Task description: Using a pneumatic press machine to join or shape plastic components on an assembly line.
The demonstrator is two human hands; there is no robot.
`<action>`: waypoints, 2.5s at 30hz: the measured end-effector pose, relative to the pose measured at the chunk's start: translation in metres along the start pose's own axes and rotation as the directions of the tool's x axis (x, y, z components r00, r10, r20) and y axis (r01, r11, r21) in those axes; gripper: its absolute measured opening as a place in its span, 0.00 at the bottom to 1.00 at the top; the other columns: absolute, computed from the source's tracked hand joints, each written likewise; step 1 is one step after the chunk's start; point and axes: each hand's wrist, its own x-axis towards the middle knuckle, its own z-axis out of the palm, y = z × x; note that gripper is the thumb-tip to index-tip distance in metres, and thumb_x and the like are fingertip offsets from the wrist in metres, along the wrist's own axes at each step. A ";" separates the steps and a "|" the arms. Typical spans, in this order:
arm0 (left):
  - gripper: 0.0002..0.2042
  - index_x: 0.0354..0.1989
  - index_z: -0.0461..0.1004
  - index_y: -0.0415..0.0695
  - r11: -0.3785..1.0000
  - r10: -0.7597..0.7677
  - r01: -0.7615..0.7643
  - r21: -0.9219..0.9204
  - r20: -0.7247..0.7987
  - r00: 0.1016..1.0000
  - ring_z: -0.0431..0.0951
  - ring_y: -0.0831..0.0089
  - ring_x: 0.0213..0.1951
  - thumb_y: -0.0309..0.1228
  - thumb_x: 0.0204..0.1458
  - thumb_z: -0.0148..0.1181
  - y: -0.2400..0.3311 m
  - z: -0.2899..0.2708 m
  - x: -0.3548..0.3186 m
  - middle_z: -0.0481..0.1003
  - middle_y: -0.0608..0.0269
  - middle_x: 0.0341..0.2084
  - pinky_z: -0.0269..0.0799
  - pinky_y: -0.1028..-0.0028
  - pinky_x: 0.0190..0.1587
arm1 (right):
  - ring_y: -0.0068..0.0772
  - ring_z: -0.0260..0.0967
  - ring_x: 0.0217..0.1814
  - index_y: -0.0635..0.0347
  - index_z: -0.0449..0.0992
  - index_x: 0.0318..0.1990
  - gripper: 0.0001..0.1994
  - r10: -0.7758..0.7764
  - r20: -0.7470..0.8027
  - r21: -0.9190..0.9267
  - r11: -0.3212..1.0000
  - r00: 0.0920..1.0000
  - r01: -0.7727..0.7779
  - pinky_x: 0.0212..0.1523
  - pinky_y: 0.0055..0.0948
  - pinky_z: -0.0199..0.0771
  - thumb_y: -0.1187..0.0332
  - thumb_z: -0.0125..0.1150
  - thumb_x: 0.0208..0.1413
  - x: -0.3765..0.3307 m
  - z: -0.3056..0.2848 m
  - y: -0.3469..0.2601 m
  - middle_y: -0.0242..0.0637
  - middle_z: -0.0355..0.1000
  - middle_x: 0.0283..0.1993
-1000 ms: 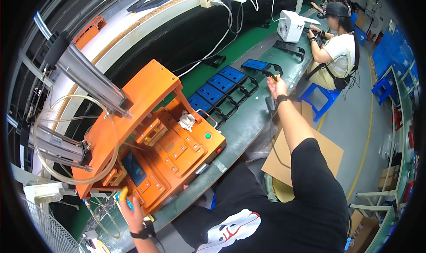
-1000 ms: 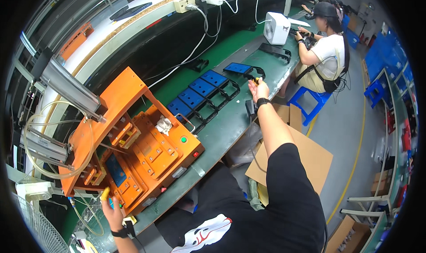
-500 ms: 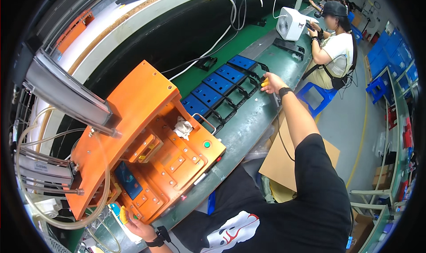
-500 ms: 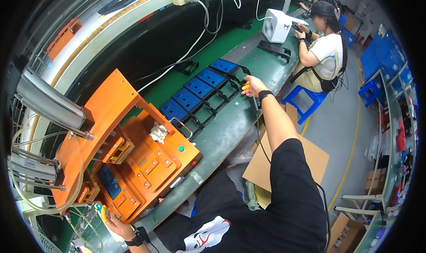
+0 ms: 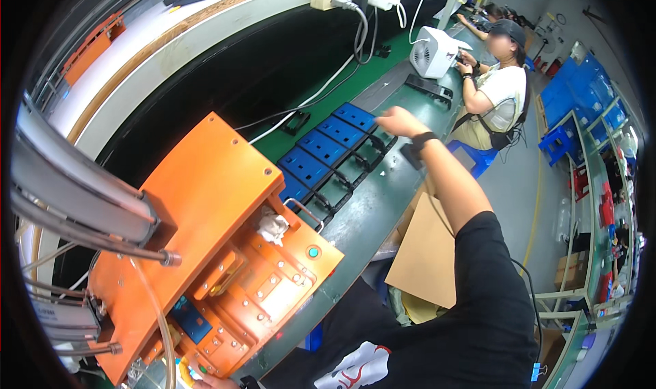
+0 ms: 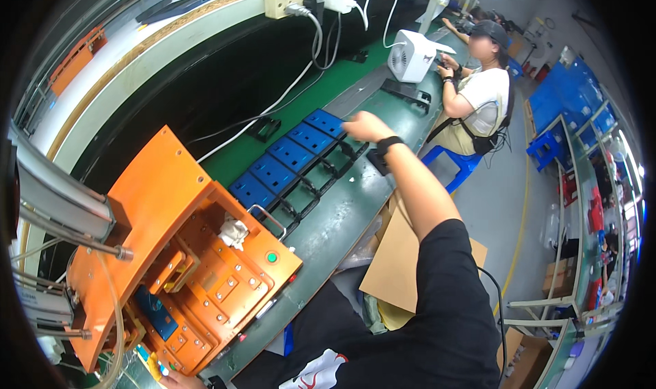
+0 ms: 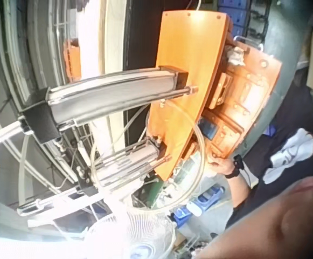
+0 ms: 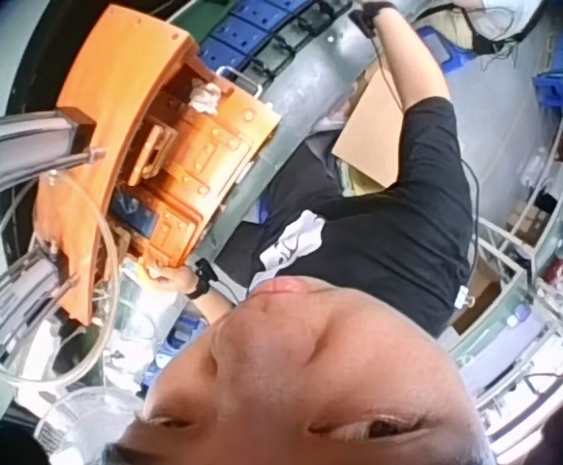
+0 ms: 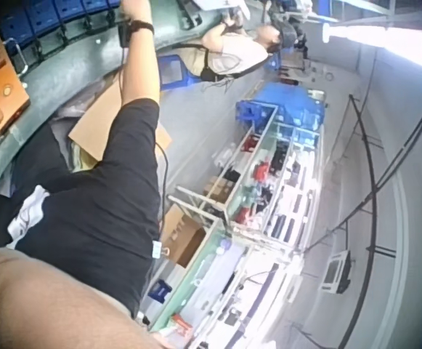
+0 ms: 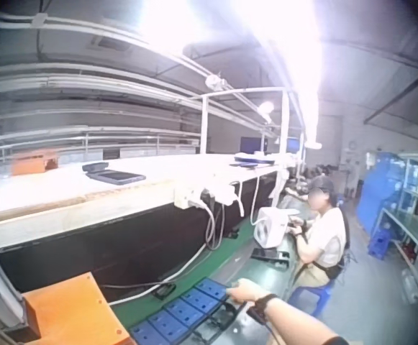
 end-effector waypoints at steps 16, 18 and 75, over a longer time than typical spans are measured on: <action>0.22 0.58 0.72 0.30 1.000 0.019 -0.019 0.020 0.026 0.999 0.76 0.51 0.54 0.39 0.71 0.42 -0.050 -0.008 -0.014 0.75 0.44 0.54 0.71 0.58 0.59 | 0.44 0.80 0.53 0.51 0.84 0.46 0.13 -0.577 0.106 -0.601 0.611 0.810 0.515 0.54 0.42 0.76 0.72 0.56 0.58 0.029 0.156 -0.195 0.40 0.83 0.49; 0.22 0.66 0.64 0.30 0.995 -0.061 0.062 -0.074 0.016 0.998 0.70 0.59 0.63 0.35 0.72 0.42 -0.070 -0.013 -0.014 0.67 0.48 0.63 0.65 0.63 0.66 | 0.45 0.80 0.52 0.51 0.84 0.45 0.13 -0.692 0.092 -0.597 0.537 0.716 0.596 0.53 0.42 0.78 0.73 0.57 0.56 0.024 0.142 -0.187 0.41 0.82 0.48; 0.28 0.54 0.77 0.41 0.883 -0.100 -0.011 0.469 0.211 0.972 0.62 0.43 0.70 0.41 0.46 0.76 -0.156 -0.122 -0.073 0.71 0.50 0.61 0.49 0.41 0.72 | 0.60 0.68 0.65 0.65 0.73 0.61 0.30 -0.953 0.257 -0.054 0.152 0.161 0.987 0.68 0.50 0.65 0.56 0.70 0.55 -0.410 0.213 -0.322 0.55 0.75 0.57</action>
